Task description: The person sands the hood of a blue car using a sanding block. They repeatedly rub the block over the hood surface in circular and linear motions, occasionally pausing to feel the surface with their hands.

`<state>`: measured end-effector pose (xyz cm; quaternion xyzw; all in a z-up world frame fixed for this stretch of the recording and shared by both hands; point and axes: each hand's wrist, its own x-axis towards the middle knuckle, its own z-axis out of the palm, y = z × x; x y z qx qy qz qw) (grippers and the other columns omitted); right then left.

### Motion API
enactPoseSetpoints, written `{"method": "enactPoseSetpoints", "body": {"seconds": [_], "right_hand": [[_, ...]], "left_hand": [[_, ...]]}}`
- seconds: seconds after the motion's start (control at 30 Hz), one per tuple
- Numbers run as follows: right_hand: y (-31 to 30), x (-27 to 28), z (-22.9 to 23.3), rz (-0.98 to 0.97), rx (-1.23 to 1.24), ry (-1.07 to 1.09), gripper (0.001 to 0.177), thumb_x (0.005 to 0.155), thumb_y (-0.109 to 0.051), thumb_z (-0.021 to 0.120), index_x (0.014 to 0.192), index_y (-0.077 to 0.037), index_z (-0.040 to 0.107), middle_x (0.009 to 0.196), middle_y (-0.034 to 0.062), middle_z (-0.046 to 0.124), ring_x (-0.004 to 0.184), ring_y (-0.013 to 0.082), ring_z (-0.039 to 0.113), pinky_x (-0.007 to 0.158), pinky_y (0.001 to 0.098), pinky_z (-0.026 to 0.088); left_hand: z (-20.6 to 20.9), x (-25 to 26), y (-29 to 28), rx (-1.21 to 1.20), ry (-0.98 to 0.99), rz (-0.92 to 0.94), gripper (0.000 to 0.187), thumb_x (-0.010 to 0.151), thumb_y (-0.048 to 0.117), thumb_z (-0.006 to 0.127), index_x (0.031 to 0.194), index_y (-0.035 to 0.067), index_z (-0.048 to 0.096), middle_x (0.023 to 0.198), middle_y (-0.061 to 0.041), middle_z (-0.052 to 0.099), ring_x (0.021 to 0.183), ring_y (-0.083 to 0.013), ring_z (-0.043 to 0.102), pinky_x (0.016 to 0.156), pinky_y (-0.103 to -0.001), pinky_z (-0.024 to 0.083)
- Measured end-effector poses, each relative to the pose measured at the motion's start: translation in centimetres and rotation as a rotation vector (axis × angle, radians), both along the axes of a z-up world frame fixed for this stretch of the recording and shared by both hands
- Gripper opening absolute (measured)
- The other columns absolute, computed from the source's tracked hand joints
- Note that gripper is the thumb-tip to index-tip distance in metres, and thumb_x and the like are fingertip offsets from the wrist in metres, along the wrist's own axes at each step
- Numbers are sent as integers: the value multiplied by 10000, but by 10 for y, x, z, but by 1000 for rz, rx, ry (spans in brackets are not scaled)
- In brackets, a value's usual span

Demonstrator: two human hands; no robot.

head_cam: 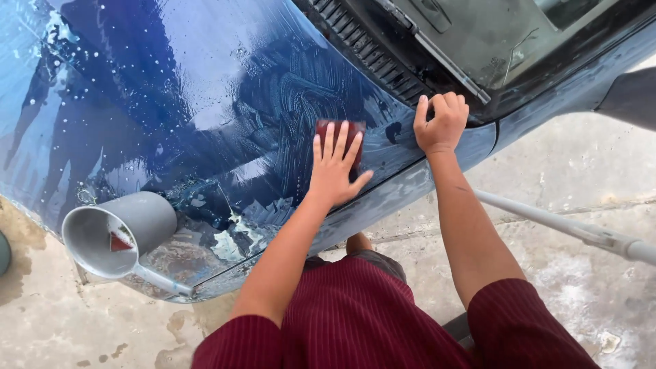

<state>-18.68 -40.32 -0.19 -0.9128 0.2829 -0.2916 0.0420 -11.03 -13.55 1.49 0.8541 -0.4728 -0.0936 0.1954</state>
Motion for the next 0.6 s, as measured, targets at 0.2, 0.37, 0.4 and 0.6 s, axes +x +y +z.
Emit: {"method": "enactPoseSetpoints", "body": {"seconds": [0.2, 0.37, 0.4, 0.6], "right_hand": [[-6, -6, -16, -54, 10, 15, 437, 1045, -301, 614, 642, -178, 499, 647, 18, 462, 621, 253, 547, 646, 357, 436], [-3, -8, -14, -138, 108, -2, 477, 1052, -315, 610, 607, -188, 494, 601, 41, 463, 574, 258, 562, 586, 322, 456], [2, -13, -11, -148, 116, 6, 477, 1052, -315, 610, 607, -188, 494, 601, 41, 463, 574, 258, 562, 586, 322, 456], [4, -9, -4, -172, 176, 0, 515, 1072, -357, 591, 597, -186, 494, 587, 49, 451, 573, 254, 578, 570, 303, 463]], "left_hand": [[0, 2, -28, -96, -55, 92, 928, 958, 775, 445, 1660, 225, 189, 1730, -143, 51, 1589, -418, -23, 1246, -632, -94], [6, -19, 8, -2, -4, -77, 903, 946, 765, 409, 1653, 243, 201, 1727, -121, 98, 1585, -398, 33, 1247, -616, -52], [5, -17, -3, 6, 4, -86, 903, 946, 765, 409, 1653, 243, 201, 1727, -121, 98, 1585, -398, 33, 1247, -616, -52], [10, 18, -83, 30, -108, -70, 852, 1005, 750, 470, 1662, 279, 199, 1733, -97, 75, 1598, -372, -5, 1265, -603, -78]]}}
